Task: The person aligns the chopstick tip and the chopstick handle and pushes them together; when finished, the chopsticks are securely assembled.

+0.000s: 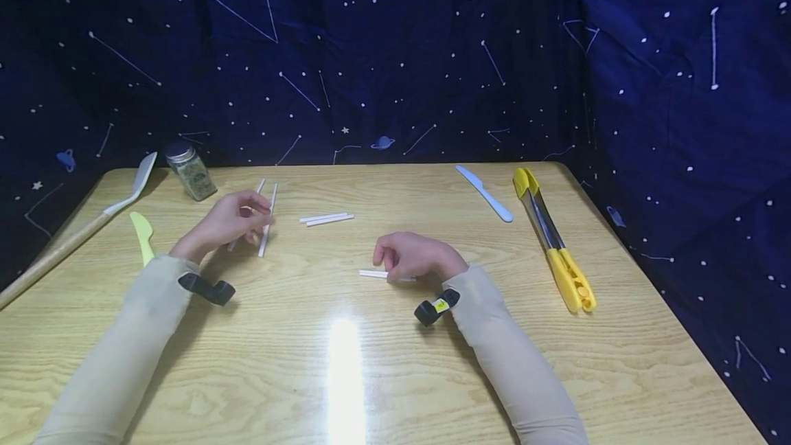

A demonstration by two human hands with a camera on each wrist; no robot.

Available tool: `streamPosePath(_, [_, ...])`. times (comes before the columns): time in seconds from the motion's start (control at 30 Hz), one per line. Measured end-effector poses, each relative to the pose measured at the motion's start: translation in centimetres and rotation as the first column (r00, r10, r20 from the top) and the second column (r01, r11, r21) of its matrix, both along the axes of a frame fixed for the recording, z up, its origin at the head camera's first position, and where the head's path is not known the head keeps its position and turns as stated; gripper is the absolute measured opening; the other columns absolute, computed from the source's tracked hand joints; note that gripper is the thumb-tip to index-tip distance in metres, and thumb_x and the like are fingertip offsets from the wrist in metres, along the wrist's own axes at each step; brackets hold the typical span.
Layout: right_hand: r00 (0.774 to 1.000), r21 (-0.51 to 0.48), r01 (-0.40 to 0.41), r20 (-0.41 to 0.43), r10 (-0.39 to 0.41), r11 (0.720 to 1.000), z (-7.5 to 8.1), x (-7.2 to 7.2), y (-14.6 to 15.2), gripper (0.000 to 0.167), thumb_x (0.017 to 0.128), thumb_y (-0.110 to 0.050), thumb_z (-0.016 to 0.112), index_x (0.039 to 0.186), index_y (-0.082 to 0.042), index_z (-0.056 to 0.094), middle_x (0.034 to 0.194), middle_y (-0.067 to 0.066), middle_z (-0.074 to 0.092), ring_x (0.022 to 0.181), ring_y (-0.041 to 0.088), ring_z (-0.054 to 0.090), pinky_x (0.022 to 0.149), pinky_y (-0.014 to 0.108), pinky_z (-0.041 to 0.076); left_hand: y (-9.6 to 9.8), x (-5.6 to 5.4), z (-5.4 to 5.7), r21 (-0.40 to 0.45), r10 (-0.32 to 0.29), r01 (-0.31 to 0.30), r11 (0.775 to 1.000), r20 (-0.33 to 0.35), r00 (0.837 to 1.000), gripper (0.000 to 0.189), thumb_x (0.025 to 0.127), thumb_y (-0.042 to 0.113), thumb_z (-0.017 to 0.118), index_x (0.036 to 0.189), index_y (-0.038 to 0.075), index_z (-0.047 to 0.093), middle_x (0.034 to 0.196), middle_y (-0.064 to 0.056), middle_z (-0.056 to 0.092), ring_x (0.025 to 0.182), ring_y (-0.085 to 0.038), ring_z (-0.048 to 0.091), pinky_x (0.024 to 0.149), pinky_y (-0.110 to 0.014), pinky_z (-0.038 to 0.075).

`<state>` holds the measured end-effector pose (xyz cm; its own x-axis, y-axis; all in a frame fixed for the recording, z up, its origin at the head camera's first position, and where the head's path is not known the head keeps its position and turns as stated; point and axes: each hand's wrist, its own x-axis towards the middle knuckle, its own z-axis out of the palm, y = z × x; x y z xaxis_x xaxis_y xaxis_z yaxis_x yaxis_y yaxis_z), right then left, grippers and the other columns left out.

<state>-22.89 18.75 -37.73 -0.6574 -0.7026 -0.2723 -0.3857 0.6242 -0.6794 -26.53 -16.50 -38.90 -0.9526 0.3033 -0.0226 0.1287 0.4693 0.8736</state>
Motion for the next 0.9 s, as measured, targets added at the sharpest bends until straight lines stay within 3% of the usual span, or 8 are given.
streamPosePath(0.3, [1.0, -0.007, 0.011, -0.009, -0.011, 1.0, 0.1, 0.2, -0.2, 0.027, 0.077, 0.008, 0.069, 0.101, -0.001, 0.06, 0.077, 0.003, 0.056, 0.068, 0.01, 0.051, 0.062, 0.021, 0.043, 1.4, 0.7, 0.8, -0.021, -0.049, 0.047, 0.999, -0.103, 0.993, 0.029, 0.089, 0.002, 0.064, 0.112, -0.012, 0.054, 0.106, -0.027, 0.06, 0.065, -0.015, 0.057, 0.051, -0.026, 0.052])
streamPosePath(0.53, [0.999, -0.018, 0.004, -0.05, -0.005, 1.0, 0.0, 0.2, -0.2, 0.027, 0.076, 0.008, 0.07, 0.099, -0.001, 0.06, 0.075, 0.003, 0.058, 0.067, 0.01, 0.051, 0.062, 0.021, 0.044, 2.6, 1.1, 0.6, -0.084, -0.08, 0.063, 0.994, -0.215, 0.973, 0.023, 0.085, 0.004, 0.068, 0.104, -0.007, 0.061, 0.101, -0.02, 0.064, 0.079, -0.02, 0.055, 0.067, -0.023, 0.044])
streamPosePath(0.73, [0.999, -0.019, 0.008, -0.035, -0.008, 1.0, -0.2, 0.2, -0.3, 0.029, 0.075, 0.009, 0.07, 0.1, -0.002, 0.06, 0.078, 0.004, 0.058, 0.067, 0.01, 0.051, 0.061, 0.021, 0.044, 3.7, 1.4, -0.2, -0.1, -0.111, 0.089, 0.991, -0.234, 0.966, 0.019, 0.085, 0.003, 0.069, 0.101, -0.005, 0.062, 0.088, -0.016, 0.061, 0.063, -0.014, 0.049, 0.05, -0.021, 0.039])
streamPosePath(0.83, [0.999, -0.02, 0.003, -0.033, -0.004, 1.0, -0.2, 0.3, -0.3, 0.03, 0.075, 0.01, 0.07, 0.1, -0.002, 0.06, 0.078, 0.005, 0.058, 0.067, 0.01, 0.051, 0.061, 0.02, 0.044, 4.1, 1.5, -0.6, -0.1, -0.119, 0.098, 0.99, -0.245, 0.962, 0.021, 0.084, 0.003, 0.069, 0.102, -0.005, 0.062, 0.089, -0.017, 0.061, 0.06, -0.012, 0.046, 0.051, -0.021, 0.038])
streamPosePath(0.9, [0.999, -0.024, -0.004, -0.033, 0.003, 1.0, -0.1, 0.3, -0.3, 0.03, 0.074, 0.011, 0.069, 0.1, -0.001, 0.06, 0.078, 0.005, 0.058, 0.066, 0.01, 0.051, 0.061, 0.02, 0.044, 4.3, 1.5, -0.8, -0.108, -0.128, 0.103, 0.989, -0.264, 0.956, 0.024, 0.083, 0.002, 0.07, 0.104, -0.006, 0.062, 0.095, -0.019, 0.061, 0.063, -0.013, 0.047, 0.059, -0.022, 0.04])
